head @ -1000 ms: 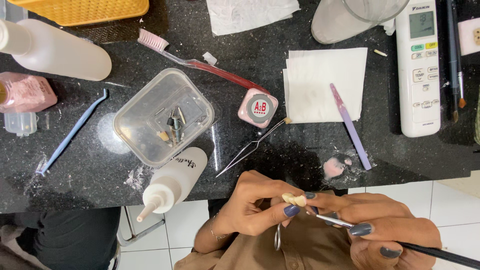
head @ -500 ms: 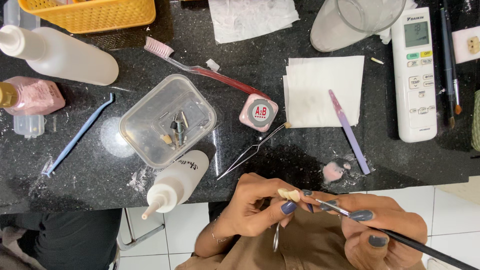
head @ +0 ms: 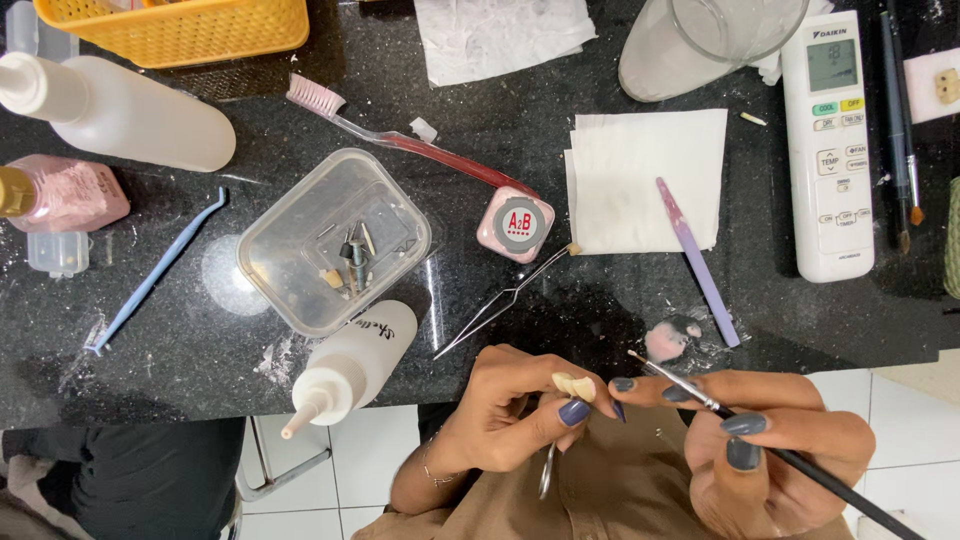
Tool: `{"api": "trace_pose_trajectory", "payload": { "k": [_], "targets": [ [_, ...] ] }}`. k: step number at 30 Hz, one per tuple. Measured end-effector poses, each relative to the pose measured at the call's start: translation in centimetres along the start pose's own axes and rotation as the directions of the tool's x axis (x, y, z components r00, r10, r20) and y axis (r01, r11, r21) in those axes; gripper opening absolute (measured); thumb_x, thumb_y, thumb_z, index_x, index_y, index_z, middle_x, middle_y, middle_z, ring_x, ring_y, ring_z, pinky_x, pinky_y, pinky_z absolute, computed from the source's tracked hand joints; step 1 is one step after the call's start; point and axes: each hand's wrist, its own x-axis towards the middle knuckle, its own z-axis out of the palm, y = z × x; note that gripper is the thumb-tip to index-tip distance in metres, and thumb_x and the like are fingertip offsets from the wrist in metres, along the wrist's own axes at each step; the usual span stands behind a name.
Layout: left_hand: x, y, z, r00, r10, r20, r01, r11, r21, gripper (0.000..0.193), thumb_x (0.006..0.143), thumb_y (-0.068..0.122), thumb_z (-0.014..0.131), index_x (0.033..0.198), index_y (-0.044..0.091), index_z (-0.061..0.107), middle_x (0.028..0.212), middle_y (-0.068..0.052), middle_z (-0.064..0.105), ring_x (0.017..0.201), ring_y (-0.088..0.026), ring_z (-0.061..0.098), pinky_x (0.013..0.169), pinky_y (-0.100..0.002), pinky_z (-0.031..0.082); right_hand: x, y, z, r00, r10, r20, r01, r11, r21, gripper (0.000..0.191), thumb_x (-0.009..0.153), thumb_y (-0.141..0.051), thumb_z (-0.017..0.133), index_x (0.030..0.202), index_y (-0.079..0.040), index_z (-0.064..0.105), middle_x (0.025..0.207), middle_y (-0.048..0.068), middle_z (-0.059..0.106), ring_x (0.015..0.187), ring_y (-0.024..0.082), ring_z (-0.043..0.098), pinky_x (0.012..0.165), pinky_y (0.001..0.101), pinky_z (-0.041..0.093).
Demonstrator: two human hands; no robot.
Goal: The person holds a small dental prosthesis in one hand and uses a fine brush to apply and shape pink ceramic material onto it, periodically dipping the brush and wiping it on a tissue, then holds the prosthesis against a white denture base at the end.
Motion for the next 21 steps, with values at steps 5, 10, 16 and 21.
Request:
{"api": "trace_pose_trajectory", "payload": {
  "k": [5,10,16,21],
  "targets": [
    [0.1,0.2,0.1,1.0,0.002,-0.019,-0.002,1.0,-0.001,0.017,0.106,0.011,0.06,0.111,0.0,0.072,0.081,-0.008,0.072,0.058,-0.01,0.067,0.054,-0.022,0.051,-0.6,0.2,-0.6,1.0,0.02,0.007,-0.02,0.999,-0.048,0.02,0.107,-0.02,0.061,0.116,-0.007,0.049,0.104,0.021,0.065,0.07,0.013,0.067,0.065,0.0256,0.061],
    [-0.1,-0.1,0.0,1.0,0.0,-0.016,0.0,1.0,-0.021,0.016,0.107,0.01,0.06,0.112,-0.001,0.072,0.088,-0.008,0.074,0.058,-0.011,0.067,0.054,-0.023,0.052,-1.0,-1.3,-0.8,0.988,0.11,0.113,-0.1,0.991,-0.086,0.016,0.106,-0.019,0.06,0.114,-0.009,0.052,0.107,0.017,0.065,0.087,0.021,0.073,0.077,0.0324,0.065],
    [-0.2,-0.5,0.1,1.0,0.012,-0.015,-0.012,0.999,-0.039,0.016,0.106,0.008,0.06,0.115,-0.001,0.07,0.1,-0.011,0.077,0.06,-0.011,0.069,0.056,-0.023,0.055,-0.4,-2.2,-0.5,0.977,0.083,0.197,-0.055,0.988,-0.145,0.012,0.107,-0.019,0.061,0.114,-0.013,0.054,0.109,0.012,0.068,0.099,0.028,0.078,0.087,0.0374,0.068],
    [-0.3,-0.6,0.0,1.0,-0.005,-0.011,0.004,0.999,-0.052,0.016,0.106,0.006,0.06,0.116,-0.001,0.069,0.1,-0.011,0.077,0.066,-0.012,0.068,0.055,-0.023,0.054,0.5,-3.2,-0.1,0.966,0.069,0.247,-0.046,0.994,-0.095,0.011,0.11,-0.02,0.059,0.117,-0.014,0.053,0.109,0.009,0.069,0.103,0.031,0.078,0.089,0.0392,0.069]
  ]
}}
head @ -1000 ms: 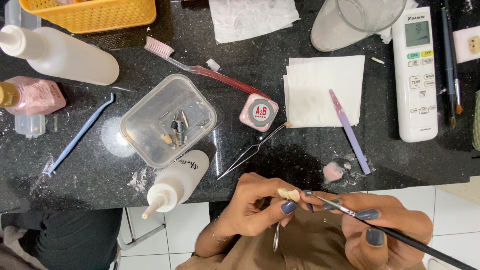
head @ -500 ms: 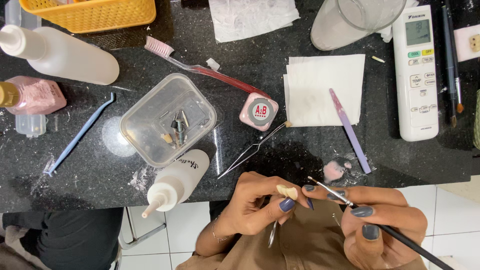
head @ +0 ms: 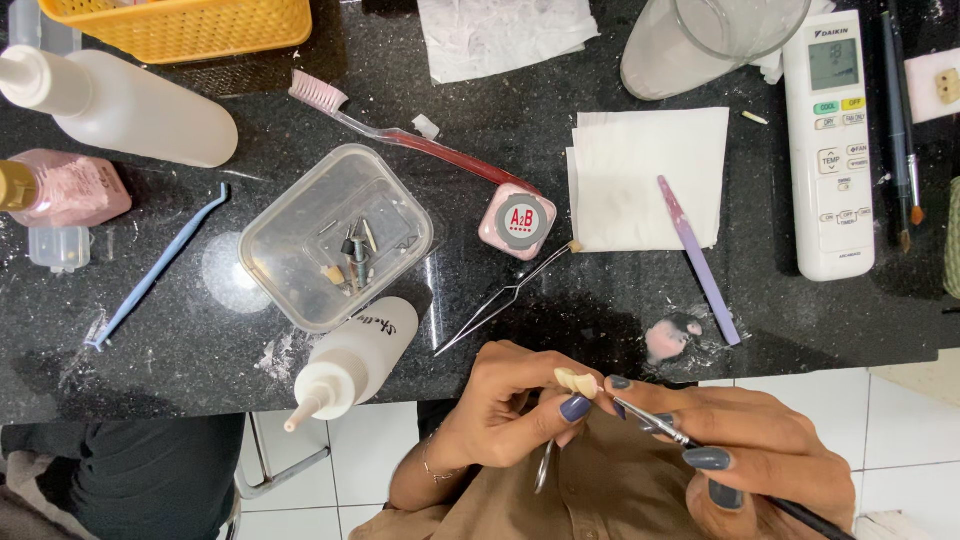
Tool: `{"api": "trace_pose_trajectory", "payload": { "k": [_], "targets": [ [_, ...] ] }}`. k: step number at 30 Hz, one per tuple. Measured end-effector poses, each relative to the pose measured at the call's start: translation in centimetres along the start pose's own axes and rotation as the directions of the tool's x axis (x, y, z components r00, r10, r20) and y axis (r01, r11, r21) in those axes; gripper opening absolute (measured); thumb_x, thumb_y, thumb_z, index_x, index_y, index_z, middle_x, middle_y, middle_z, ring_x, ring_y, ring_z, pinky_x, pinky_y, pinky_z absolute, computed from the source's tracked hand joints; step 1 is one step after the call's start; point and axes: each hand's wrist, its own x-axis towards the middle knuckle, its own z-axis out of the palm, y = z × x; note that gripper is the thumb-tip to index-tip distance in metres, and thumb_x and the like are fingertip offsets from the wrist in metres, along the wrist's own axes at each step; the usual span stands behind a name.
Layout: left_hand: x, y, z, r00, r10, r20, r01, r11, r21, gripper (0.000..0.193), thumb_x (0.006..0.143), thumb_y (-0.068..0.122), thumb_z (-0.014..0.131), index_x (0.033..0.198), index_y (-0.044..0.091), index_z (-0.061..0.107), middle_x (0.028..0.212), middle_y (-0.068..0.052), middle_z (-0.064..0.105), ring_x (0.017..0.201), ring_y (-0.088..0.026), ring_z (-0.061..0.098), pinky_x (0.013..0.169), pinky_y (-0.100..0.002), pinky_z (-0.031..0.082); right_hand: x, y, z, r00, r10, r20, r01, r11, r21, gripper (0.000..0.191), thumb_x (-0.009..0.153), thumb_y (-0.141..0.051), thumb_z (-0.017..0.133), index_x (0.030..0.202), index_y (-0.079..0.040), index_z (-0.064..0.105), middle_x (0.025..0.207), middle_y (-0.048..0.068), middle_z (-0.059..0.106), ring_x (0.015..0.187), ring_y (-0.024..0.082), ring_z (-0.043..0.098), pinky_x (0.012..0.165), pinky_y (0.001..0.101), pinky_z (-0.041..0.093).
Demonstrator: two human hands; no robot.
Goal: The person holds a small dental prosthesis in one hand and uses a fine brush to apply and shape pink ceramic material onto it, periodically dipping the brush and wiping it on a tissue, then holds the prosthesis against a white denture base at the end.
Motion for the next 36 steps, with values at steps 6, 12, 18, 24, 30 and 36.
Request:
{"api": "trace_pose_trajectory", "payload": {
  "k": [6,12,18,24,30,36],
  "targets": [
    [0.0,0.0,0.0,1.0,0.001,0.006,-0.001,1.0,-0.007,0.016,0.106,0.003,0.06,0.118,-0.002,0.07,0.101,-0.011,0.077,0.061,-0.011,0.068,0.055,-0.023,0.054,0.8,-0.5,0.0,0.999,0.013,0.042,-0.013,1.0,-0.004,0.013,0.109,-0.021,0.058,0.118,-0.014,0.051,0.11,0.009,0.068,0.103,0.032,0.079,0.086,0.0404,0.07],
    [0.1,0.1,0.0,1.0,0.007,-0.003,-0.007,1.0,0.003,0.016,0.105,0.002,0.06,0.117,-0.002,0.07,0.1,-0.01,0.078,0.066,-0.012,0.07,0.058,-0.025,0.054,1.3,-0.4,-0.3,0.996,-0.006,0.088,0.011,0.999,-0.052,0.016,0.104,-0.02,0.057,0.115,-0.013,0.048,0.108,0.013,0.068,0.102,0.034,0.078,0.085,0.0436,0.069],
    [0.1,0.2,0.0,1.0,0.014,-0.005,-0.014,1.0,0.007,0.016,0.105,0.004,0.061,0.115,-0.002,0.071,0.094,-0.01,0.076,0.066,-0.012,0.07,0.053,-0.022,0.053,0.4,-0.3,0.1,0.999,0.026,0.029,-0.027,0.999,0.017,0.011,0.109,-0.017,0.059,0.116,-0.013,0.053,0.105,0.009,0.069,0.104,0.033,0.078,0.089,0.0414,0.07],
    [0.1,0.3,-0.2,1.0,0.004,0.004,-0.004,0.998,0.055,0.016,0.105,0.005,0.062,0.114,-0.002,0.073,0.088,-0.009,0.075,0.06,-0.011,0.07,0.052,-0.021,0.051,0.1,-0.5,0.3,0.999,0.044,-0.008,-0.043,0.997,0.06,0.008,0.11,-0.016,0.058,0.116,-0.013,0.054,0.104,0.009,0.068,0.104,0.032,0.078,0.091,0.0419,0.071],
    [0.2,0.2,0.1,1.0,0.001,-0.005,-0.001,1.0,0.031,0.016,0.104,0.004,0.061,0.116,-0.001,0.071,0.098,-0.01,0.078,0.065,-0.012,0.07,0.057,-0.024,0.055,0.6,-0.2,-0.6,0.998,0.015,0.064,-0.013,1.0,-0.024,0.015,0.106,-0.018,0.058,0.119,-0.013,0.052,0.114,0.014,0.071,0.108,0.031,0.078,0.093,0.0421,0.068],
    [0.2,0.1,0.1,1.0,0.021,-0.004,-0.021,1.0,0.009,0.016,0.105,0.004,0.061,0.117,-0.001,0.07,0.098,-0.01,0.077,0.066,-0.012,0.07,0.054,-0.022,0.055,0.3,-0.2,-0.6,0.998,0.02,0.068,-0.014,0.997,-0.08,0.014,0.107,-0.018,0.059,0.118,-0.013,0.053,0.115,0.014,0.071,0.105,0.03,0.077,0.09,0.0386,0.067]
  ]
}}
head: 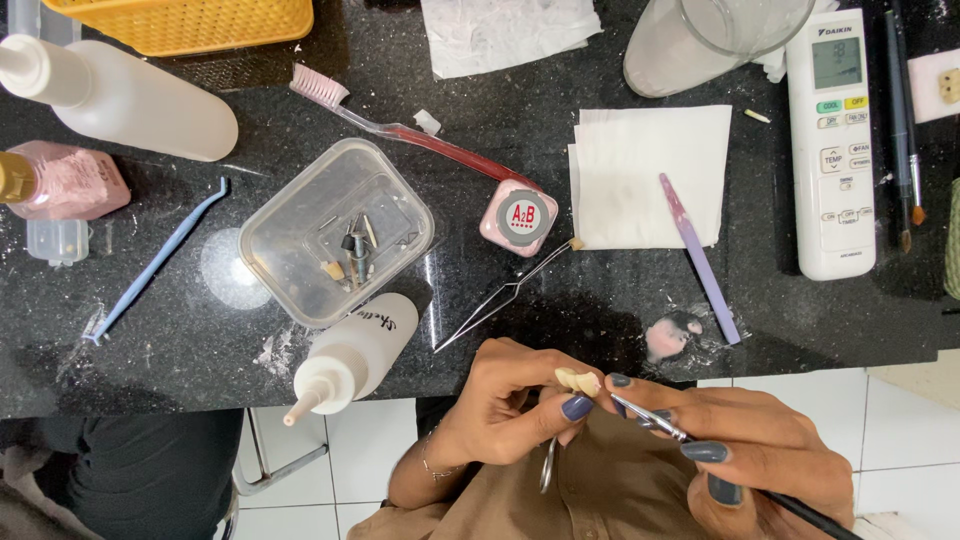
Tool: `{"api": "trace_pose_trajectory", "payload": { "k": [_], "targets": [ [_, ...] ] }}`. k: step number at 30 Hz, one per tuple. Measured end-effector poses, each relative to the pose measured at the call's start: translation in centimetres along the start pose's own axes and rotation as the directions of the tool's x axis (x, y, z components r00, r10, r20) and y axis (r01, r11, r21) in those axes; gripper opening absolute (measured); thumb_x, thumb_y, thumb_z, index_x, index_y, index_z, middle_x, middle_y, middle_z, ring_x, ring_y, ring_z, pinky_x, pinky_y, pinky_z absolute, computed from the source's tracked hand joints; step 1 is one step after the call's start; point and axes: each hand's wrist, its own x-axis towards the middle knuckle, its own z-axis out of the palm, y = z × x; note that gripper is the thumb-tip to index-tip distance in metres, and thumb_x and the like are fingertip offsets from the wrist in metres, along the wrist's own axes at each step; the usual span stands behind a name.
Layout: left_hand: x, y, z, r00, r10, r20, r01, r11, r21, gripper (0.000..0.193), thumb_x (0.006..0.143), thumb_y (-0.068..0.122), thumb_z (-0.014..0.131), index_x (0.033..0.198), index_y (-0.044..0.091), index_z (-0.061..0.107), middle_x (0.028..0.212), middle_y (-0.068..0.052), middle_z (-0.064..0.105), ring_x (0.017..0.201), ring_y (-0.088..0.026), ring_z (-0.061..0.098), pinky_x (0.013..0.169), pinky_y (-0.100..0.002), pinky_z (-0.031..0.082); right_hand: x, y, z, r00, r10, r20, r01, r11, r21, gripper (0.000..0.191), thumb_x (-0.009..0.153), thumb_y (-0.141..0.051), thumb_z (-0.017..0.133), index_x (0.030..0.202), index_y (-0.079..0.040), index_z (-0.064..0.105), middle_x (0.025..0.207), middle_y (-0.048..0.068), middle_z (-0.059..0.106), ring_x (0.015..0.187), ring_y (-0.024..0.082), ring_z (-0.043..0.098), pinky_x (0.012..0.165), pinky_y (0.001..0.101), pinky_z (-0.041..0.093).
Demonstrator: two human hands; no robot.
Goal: The person holds a small dental prosthesis in one hand and uses a fine brush to apply and shape pink ceramic material onto it, periodically dipping the brush and wiping it on a tissue, then holds the prosthesis against a white denture base at the end.
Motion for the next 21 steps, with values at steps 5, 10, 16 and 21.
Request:
{"api": "trace_pose_trajectory", "payload": {
  "k": [5,10,16,21],
  "targets": [
    [-0.1,0.0,-0.1,1.0,-0.009,0.005,0.009,0.999,0.031,0.016,0.105,0.005,0.062,0.115,-0.001,0.072,0.091,-0.009,0.076,0.06,-0.011,0.07,0.052,-0.022,0.052,-0.3,-0.5,0.8,0.997,0.04,-0.065,-0.03,0.989,0.147,0.008,0.111,-0.015,0.058,0.118,-0.012,0.055,0.107,0.011,0.069,0.107,0.032,0.077,0.092,0.0405,0.07],
    [-0.1,0.0,-0.2,1.0,-0.004,0.007,0.004,0.999,0.033,0.016,0.105,0.006,0.062,0.115,-0.001,0.072,0.094,-0.009,0.077,0.062,-0.011,0.07,0.053,-0.021,0.052,-0.2,-0.1,0.8,0.996,0.033,-0.078,-0.021,0.988,0.15,0.008,0.109,-0.014,0.057,0.116,-0.013,0.054,0.106,0.009,0.067,0.104,0.031,0.079,0.09,0.0419,0.071],
    [0.0,-0.1,-0.1,1.0,-0.004,-0.001,0.005,1.0,0.01,0.016,0.105,0.007,0.062,0.115,-0.001,0.071,0.098,-0.01,0.077,0.066,-0.012,0.07,0.054,-0.022,0.055,-0.2,0.3,-0.2,0.999,0.034,-0.018,-0.033,0.999,0.035,0.014,0.105,-0.019,0.059,0.116,-0.015,0.054,0.112,0.013,0.07,0.103,0.027,0.079,0.084,0.0373,0.07],
    [0.0,0.0,-0.1,1.0,-0.006,0.005,0.006,1.0,0.017,0.017,0.104,0.006,0.062,0.115,-0.002,0.071,0.099,-0.01,0.077,0.066,-0.012,0.07,0.059,-0.025,0.055,-0.3,0.2,-0.2,1.0,0.019,-0.011,-0.018,1.0,0.012,0.013,0.107,-0.019,0.059,0.118,-0.015,0.054,0.114,0.014,0.07,0.102,0.028,0.078,0.087,0.0375,0.067]
  ]
}}
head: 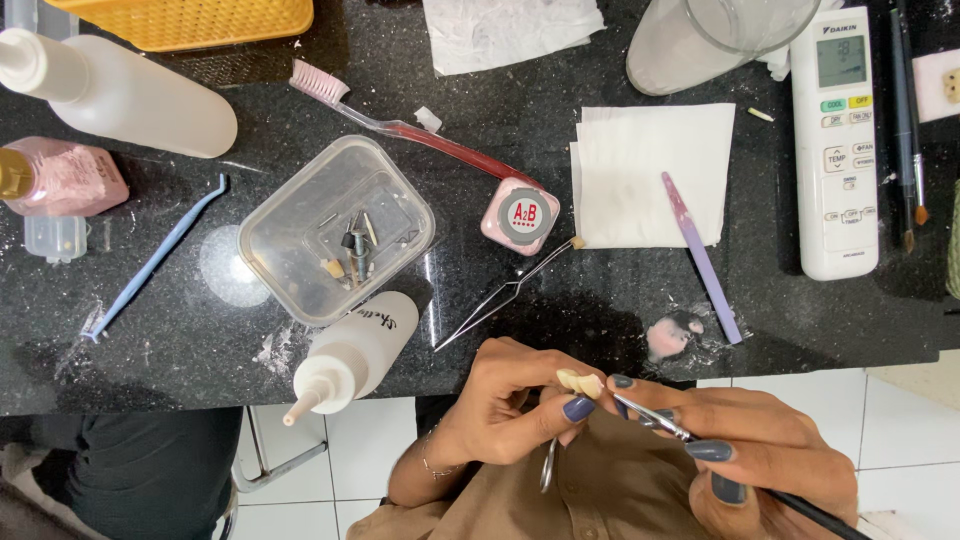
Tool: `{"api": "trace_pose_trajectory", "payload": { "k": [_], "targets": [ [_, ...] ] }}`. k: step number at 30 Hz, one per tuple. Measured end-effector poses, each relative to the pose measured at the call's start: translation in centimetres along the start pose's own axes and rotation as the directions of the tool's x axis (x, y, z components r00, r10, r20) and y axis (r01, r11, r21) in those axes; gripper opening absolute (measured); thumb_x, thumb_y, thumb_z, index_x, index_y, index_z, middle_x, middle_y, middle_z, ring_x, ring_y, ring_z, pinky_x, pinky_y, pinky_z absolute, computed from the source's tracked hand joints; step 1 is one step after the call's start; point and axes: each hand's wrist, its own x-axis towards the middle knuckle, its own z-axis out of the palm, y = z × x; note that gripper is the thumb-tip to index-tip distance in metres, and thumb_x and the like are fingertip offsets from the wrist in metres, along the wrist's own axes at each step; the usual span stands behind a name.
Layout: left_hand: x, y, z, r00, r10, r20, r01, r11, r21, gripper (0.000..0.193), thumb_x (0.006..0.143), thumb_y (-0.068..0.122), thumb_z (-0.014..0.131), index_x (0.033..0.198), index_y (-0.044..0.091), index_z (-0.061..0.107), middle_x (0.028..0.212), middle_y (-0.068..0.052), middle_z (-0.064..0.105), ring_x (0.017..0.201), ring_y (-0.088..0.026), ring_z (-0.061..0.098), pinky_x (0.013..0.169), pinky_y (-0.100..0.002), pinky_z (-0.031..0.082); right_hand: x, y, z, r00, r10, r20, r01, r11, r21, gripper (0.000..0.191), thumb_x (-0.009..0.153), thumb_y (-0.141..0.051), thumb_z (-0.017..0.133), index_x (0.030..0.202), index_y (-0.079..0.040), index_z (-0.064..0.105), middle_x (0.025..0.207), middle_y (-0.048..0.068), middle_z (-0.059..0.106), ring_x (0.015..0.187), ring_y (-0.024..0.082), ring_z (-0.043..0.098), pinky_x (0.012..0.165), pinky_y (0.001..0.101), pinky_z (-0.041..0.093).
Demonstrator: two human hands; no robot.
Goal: The person holds a small dental prosthesis in one hand and uses a fine brush to apply and shape pink ceramic material onto it, periodically dipping the brush and wiping it on a tissue, then holds the prosthesis against a white denture base at the end.
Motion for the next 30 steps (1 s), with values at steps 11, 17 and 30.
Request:
{"api": "trace_pose_trajectory", "payload": {
  "k": [11,17,30],
  "targets": [
    [0.0,0.0,-0.1,1.0,0.012,0.003,-0.012,0.998,0.06,0.017,0.104,0.007,0.062,0.114,-0.001,0.073,0.08,-0.004,0.073,0.058,-0.009,0.069,0.052,-0.02,0.049,0.3,-0.5,1.3,0.995,0.016,-0.096,0.001,0.985,0.173,0.005,0.11,-0.015,0.057,0.114,-0.012,0.055,0.104,0.009,0.069,0.1,0.032,0.079,0.088,0.0417,0.069],
    [-0.1,-0.1,0.0,1.0,0.013,0.002,-0.013,1.0,0.025,0.017,0.104,0.007,0.061,0.115,0.0,0.072,0.093,-0.008,0.077,0.061,-0.01,0.07,0.053,-0.021,0.053,0.0,-0.2,0.8,0.998,0.016,-0.069,-0.009,0.995,0.101,0.01,0.108,-0.018,0.058,0.116,-0.012,0.055,0.108,0.012,0.068,0.106,0.032,0.078,0.086,0.0373,0.069],
    [-0.2,-0.1,0.0,1.0,-0.004,0.003,0.004,1.0,0.001,0.017,0.106,0.008,0.062,0.116,0.0,0.072,0.096,-0.009,0.077,0.061,-0.01,0.07,0.054,-0.022,0.054,0.0,-0.3,0.4,0.999,0.024,-0.03,-0.022,0.997,0.076,0.014,0.109,-0.021,0.059,0.119,-0.013,0.054,0.11,0.012,0.069,0.109,0.031,0.078,0.092,0.0382,0.069]
  ]
}}
